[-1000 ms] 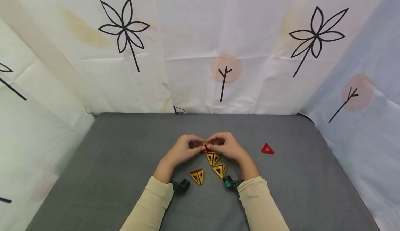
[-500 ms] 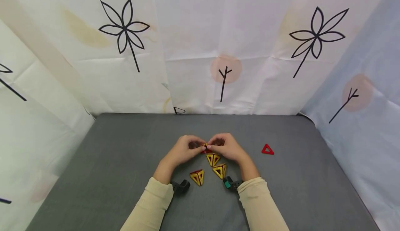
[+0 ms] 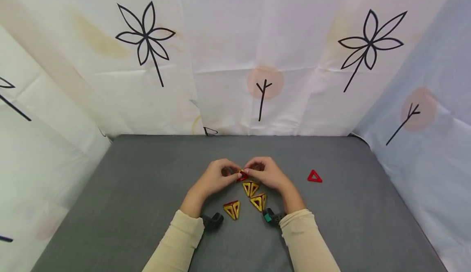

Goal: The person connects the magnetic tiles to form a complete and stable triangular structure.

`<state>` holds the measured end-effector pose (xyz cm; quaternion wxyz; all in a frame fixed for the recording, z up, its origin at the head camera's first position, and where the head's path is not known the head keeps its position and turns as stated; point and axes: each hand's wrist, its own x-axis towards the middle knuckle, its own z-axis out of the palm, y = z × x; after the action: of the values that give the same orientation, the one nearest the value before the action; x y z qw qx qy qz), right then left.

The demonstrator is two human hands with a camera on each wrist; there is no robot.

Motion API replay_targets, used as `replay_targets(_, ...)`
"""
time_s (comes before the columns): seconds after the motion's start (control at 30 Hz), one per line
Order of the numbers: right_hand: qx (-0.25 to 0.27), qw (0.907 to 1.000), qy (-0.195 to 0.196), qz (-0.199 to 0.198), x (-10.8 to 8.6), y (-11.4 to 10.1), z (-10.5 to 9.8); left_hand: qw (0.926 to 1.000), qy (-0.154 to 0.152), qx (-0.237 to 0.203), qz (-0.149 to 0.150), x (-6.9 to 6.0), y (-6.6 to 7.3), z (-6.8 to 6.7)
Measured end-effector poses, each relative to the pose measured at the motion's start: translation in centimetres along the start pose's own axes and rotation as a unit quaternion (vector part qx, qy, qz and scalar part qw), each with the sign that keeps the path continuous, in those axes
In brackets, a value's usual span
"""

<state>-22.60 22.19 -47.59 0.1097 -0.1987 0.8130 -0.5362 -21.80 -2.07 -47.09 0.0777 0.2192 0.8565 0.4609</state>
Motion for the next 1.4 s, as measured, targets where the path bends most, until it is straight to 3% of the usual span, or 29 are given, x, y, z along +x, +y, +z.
replay_targets(0.27, -0.058, 0.9962, 0.065, 0.0, -0.8, -0.6, -2.4, 0.9988, 0.049, 0.004, -0.005, 0.0, -0.4, 0.1)
replay_targets(0.57, -0.114, 0.9875, 0.102, 0.038, -3.4, -1.2, -5.6, 0.9982, 0.054, 0.019, -0.019, -0.3, -0.7, 0.0)
replay_targets(0.73, -0.157, 0.9796, 0.103, 0.071, -4.8, -1.7, -7.9, 0.9977, 0.06, 0.022, -0.023, -0.3, -0.6, -0.1)
replay_targets(0.9, -0.203, 0.9653, 0.093, 0.135, -6.5, -1.6, -9.7, 0.9978, 0.057, 0.026, -0.023, -0.3, -0.8, 0.0)
replay_targets(1.13, -0.284, 0.9288, 0.075, 0.226, -8.1, -0.8, -11.8, 0.9979, 0.056, 0.024, -0.023, -0.3, -0.9, -0.2)
replay_targets(1.27, -0.282, 0.9254, 0.061, 0.246, -8.4, -0.4, -12.2, 0.9973, 0.064, 0.026, -0.025, -0.3, -1.1, -0.2)
replay_targets(1.4, -0.276, 0.9238, 0.075, 0.254, -8.4, 0.0, -12.0, 0.9964, 0.073, 0.034, -0.027, -0.4, -1.0, 0.0)
